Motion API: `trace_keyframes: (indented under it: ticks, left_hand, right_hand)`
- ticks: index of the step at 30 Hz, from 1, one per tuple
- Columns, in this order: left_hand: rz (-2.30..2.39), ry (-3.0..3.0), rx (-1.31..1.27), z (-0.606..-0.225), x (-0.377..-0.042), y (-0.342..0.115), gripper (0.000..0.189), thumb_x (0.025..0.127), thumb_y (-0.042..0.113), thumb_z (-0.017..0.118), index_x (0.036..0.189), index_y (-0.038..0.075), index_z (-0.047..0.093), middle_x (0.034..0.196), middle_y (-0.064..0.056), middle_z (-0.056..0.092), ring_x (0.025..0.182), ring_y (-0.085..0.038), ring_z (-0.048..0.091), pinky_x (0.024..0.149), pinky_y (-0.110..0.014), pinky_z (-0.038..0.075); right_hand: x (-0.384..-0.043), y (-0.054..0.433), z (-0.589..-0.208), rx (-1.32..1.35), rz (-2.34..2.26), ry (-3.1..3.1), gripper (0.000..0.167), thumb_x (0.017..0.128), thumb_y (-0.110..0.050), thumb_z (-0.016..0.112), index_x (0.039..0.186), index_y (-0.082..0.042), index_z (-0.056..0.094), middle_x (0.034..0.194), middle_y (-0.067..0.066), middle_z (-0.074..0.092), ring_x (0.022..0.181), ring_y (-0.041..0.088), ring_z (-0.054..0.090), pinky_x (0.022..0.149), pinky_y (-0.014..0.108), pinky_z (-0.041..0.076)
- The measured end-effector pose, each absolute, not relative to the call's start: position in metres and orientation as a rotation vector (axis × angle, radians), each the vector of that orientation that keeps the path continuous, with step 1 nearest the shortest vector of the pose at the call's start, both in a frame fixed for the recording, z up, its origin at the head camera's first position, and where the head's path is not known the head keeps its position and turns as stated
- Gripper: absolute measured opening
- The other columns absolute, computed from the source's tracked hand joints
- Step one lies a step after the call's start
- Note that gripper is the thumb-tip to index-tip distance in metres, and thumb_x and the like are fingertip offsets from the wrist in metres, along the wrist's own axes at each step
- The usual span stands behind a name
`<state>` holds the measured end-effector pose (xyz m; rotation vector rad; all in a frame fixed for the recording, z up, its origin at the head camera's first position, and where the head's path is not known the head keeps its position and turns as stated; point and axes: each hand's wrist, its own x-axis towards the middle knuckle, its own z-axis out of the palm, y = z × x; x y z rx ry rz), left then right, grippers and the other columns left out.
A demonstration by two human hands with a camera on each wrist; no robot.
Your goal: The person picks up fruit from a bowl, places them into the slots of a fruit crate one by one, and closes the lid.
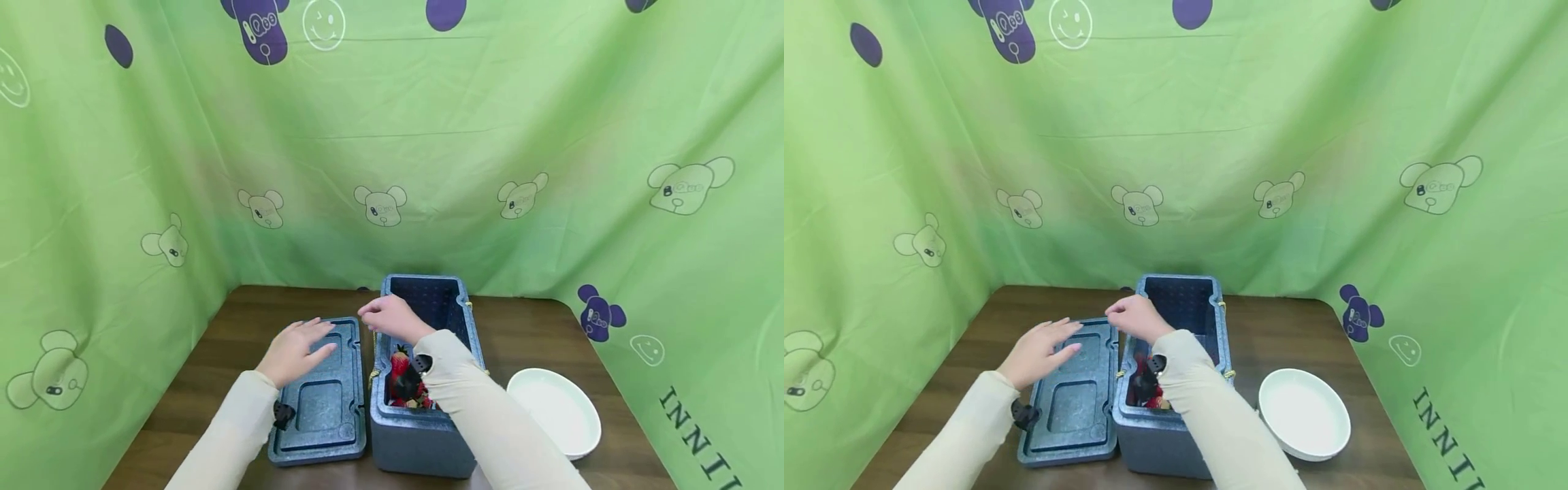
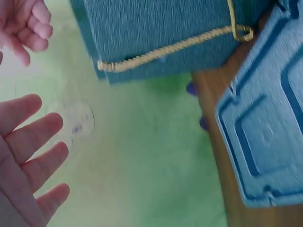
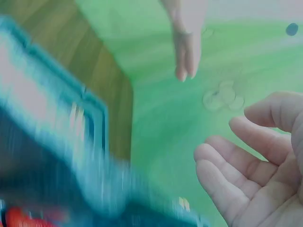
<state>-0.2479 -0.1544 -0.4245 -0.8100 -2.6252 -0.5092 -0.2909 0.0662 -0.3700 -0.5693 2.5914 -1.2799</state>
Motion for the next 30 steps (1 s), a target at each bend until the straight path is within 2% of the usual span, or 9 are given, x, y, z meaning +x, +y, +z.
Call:
trace_keyframes:
  ticks: [2,7,10,12,15,18,24,30]
  left_hand:
    - [-0.557,-2.562,-0.756,-0.426,-0.245,-0.167,0.036,0.089,0.020,0.064,0.118,-0.001,0.067,0.117,-0.015,0.066,0.115,-0.035,0.058,0.096,-0.052,0.043]
    - [-0.633,-2.415,-0.621,-0.433,-0.238,-0.192,0.029,0.084,0.010,0.068,0.110,-0.002,0.071,0.108,-0.015,0.070,0.107,-0.036,0.062,0.089,-0.052,0.047]
    - [-0.663,-2.434,-0.543,-0.438,-0.235,-0.200,0.030,0.085,0.010,0.068,0.112,-0.002,0.070,0.110,-0.017,0.068,0.109,-0.037,0.061,0.089,-0.052,0.048]
    - [-0.710,-2.466,-0.488,-0.441,-0.234,-0.203,0.031,0.087,0.011,0.066,0.114,-0.002,0.069,0.113,-0.018,0.067,0.110,-0.038,0.060,0.089,-0.052,0.048]
    - [-0.778,-2.530,-0.413,-0.448,-0.230,-0.209,0.032,0.089,0.013,0.064,0.116,-0.002,0.067,0.117,-0.021,0.065,0.112,-0.039,0.059,0.089,-0.053,0.047]
    - [-0.857,-2.628,-0.320,-0.458,-0.226,-0.216,0.033,0.092,0.016,0.061,0.120,-0.002,0.066,0.120,-0.023,0.062,0.112,-0.039,0.059,0.087,-0.052,0.049]
    - [-1.072,-2.756,-0.112,-0.477,-0.225,-0.223,0.037,0.095,0.020,0.056,0.126,-0.001,0.061,0.122,-0.023,0.061,0.093,-0.031,0.064,0.078,-0.044,0.051]
    - [-1.170,-2.827,-0.010,-0.498,-0.221,-0.220,0.044,0.095,0.019,0.055,0.129,-0.008,0.055,0.123,-0.030,0.057,0.109,-0.041,0.059,0.089,-0.051,0.048]
  right_hand:
    - [-0.287,0.055,-0.370,-0.564,-1.310,2.607,0.026,0.088,-0.007,0.059,0.110,0.000,0.071,0.095,0.009,0.071,0.081,0.019,0.066,0.072,0.029,0.053]
    - [-0.275,0.024,-0.373,-0.573,-1.297,2.674,0.032,0.082,-0.007,0.064,0.112,0.000,0.070,0.105,0.013,0.070,0.091,0.025,0.066,0.075,0.030,0.052]
    - [-0.267,0.008,-0.381,-0.536,-1.377,2.684,0.036,0.080,-0.008,0.063,0.116,0.000,0.068,0.106,0.015,0.069,0.095,0.027,0.066,0.076,0.031,0.052]
    - [-0.262,-0.001,-0.391,-0.485,-1.502,2.665,0.041,0.082,-0.009,0.063,0.121,0.000,0.065,0.109,0.016,0.068,0.101,0.028,0.065,0.082,0.034,0.052]
    - [-0.252,-0.011,-0.410,-0.411,-1.722,2.598,0.049,0.085,-0.009,0.063,0.132,0.002,0.055,0.120,0.020,0.062,0.112,0.033,0.060,0.089,0.041,0.050]
    - [-0.241,-0.023,-0.425,-0.361,-1.836,2.570,0.055,0.087,-0.012,0.063,0.138,0.003,0.048,0.128,0.022,0.056,0.116,0.037,0.055,0.091,0.045,0.048]
    - [-0.220,-0.046,-0.444,-0.258,-1.892,2.556,0.058,0.084,-0.012,0.063,0.138,0.004,0.047,0.134,0.027,0.047,0.119,0.042,0.050,0.094,0.052,0.045]
    - [-0.200,-0.056,-0.486,-0.052,-1.865,2.554,0.062,0.080,-0.008,0.065,0.135,0.010,0.045,0.134,0.034,0.041,0.122,0.050,0.043,0.097,0.057,0.039]
